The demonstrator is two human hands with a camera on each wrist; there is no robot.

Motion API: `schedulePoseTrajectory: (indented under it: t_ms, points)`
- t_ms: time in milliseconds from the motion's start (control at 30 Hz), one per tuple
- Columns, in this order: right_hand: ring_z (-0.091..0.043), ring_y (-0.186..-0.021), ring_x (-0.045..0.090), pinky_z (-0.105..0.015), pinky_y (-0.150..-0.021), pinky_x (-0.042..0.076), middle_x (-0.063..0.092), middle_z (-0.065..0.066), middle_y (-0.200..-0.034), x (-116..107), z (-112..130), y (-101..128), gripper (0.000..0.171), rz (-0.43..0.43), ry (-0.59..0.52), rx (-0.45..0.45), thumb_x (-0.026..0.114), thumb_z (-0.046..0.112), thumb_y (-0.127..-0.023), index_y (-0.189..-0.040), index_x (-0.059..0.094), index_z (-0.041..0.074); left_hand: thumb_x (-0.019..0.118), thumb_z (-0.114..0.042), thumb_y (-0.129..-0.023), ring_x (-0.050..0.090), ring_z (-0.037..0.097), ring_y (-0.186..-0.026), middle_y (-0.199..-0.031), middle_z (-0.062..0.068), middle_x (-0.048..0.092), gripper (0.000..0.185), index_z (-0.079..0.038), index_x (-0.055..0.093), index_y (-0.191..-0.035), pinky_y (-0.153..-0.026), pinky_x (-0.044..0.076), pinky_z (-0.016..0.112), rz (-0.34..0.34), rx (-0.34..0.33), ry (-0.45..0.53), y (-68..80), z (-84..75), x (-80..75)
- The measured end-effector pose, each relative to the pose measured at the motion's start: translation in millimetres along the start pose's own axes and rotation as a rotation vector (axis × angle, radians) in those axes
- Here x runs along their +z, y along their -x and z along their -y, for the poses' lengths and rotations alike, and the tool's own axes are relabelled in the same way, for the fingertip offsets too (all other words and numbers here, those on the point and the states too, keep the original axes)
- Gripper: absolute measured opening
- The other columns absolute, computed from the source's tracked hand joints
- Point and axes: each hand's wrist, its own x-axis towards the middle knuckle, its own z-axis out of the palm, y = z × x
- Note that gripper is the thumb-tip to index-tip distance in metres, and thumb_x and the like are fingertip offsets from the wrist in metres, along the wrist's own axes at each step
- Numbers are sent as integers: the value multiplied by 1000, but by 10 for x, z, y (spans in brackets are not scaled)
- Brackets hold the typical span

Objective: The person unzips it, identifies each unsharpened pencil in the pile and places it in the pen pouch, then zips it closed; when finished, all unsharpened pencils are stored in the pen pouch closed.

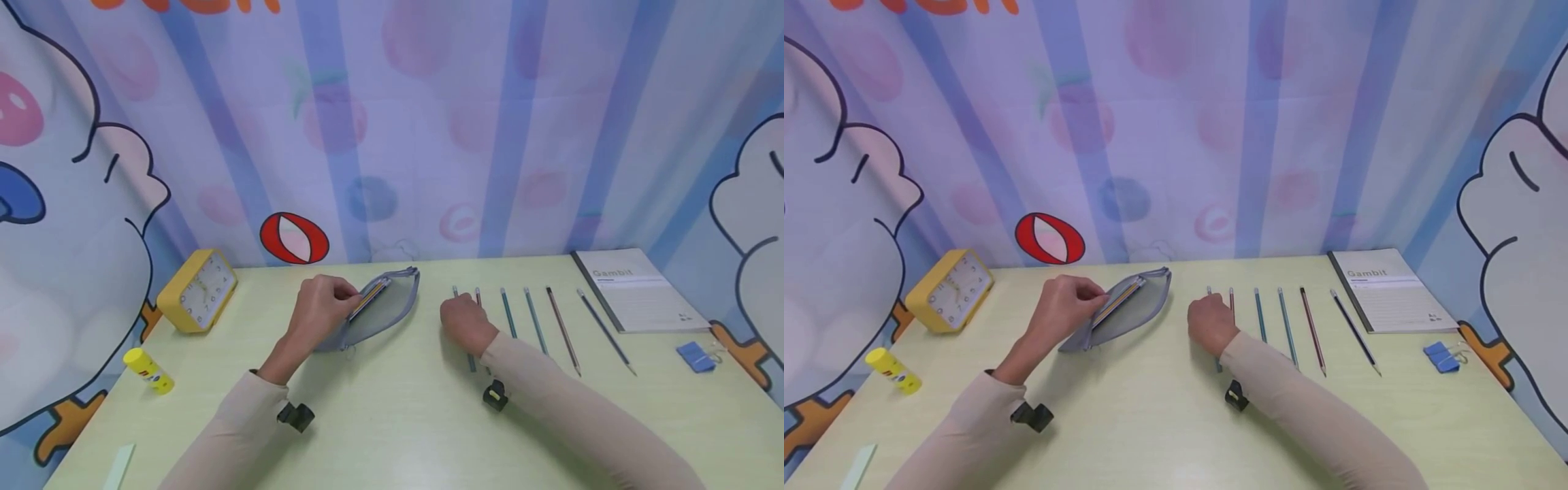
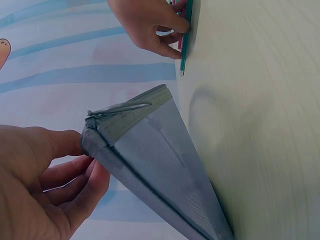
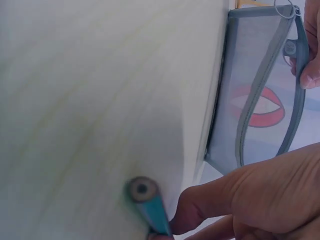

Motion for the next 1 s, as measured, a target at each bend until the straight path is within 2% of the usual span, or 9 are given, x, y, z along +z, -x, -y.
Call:
schedulePoseTrajectory:
  t_ms: [167,267,400,533,600,700,833,900,1000]
  points:
    - [-31,-77,63,-45,-74,57,68,-23,-86,28,-29,-28,20,-19,-29,-40,49,-3,-96,-91,68,-9,72,-15,-90,66,14,-69,-80,5,77,11,-8,80,-87,-58,52,24,1,1,1,4,2,-7]
    - [-25,-68,56,-39,-65,52,64,-20,-80,-9,-81,-43,18,-5,-117,-45,49,-4,-95,-88,65,-8,73,-15,-90,66,14,-70,-81,6,77,11,-8,80,-87,-59,52,24,7,-2,6,4,7,-5]
    - [-18,-60,57,-31,-58,49,61,-14,-81,-191,-139,-25,12,76,-320,-25,53,1,-95,-100,60,-8,73,-15,-90,67,14,-70,-81,6,77,11,-8,80,-87,-59,53,24,8,-3,6,1,9,-1]
    - [-22,-65,69,-36,-77,59,66,-16,-99,-481,-154,34,50,193,-553,-44,55,10,-98,-143,42,-8,72,-15,-90,65,13,-67,-80,6,77,12,-7,80,-87,-58,52,24,3,9,4,-2,11,-11]
    - [-22,-69,70,-40,-84,59,65,-19,-106,-611,-136,59,61,249,-701,-90,53,10,-98,-153,31,-5,72,-15,-90,66,13,-67,-80,6,77,11,-7,80,-87,-57,52,24,2,8,7,-5,7,-20]
    - [-19,-75,66,-41,-85,59,62,-15,-104,-714,-79,70,64,355,-933,-154,51,9,-96,-156,30,1,72,-15,-90,67,14,-68,-81,7,78,11,-7,80,-88,-58,53,25,-1,9,8,-12,-8,-29]
    - [-15,-76,60,-34,-80,57,61,-7,-91,-638,25,-20,60,480,-1138,-178,51,9,-98,-154,34,2,74,-16,-90,69,16,-71,-82,8,78,12,-6,80,-89,-60,54,25,-1,6,2,-22,-21,-16]
    - [-13,-76,63,-30,-78,57,67,-8,-97,-549,84,-92,54,506,-1214,-168,52,10,-100,-152,38,-1,75,-16,-89,69,16,-71,-82,7,78,11,-7,80,-89,-60,54,25,0,0,0,-22,-25,1]
    - [-13,-84,68,-26,-77,57,68,-21,-118,-422,180,-207,47,513,-1325,-130,52,7,-101,-146,45,-4,76,-16,-89,69,15,-71,-82,7,78,11,-7,80,-89,-59,54,24,13,-4,-3,-18,-32,38]
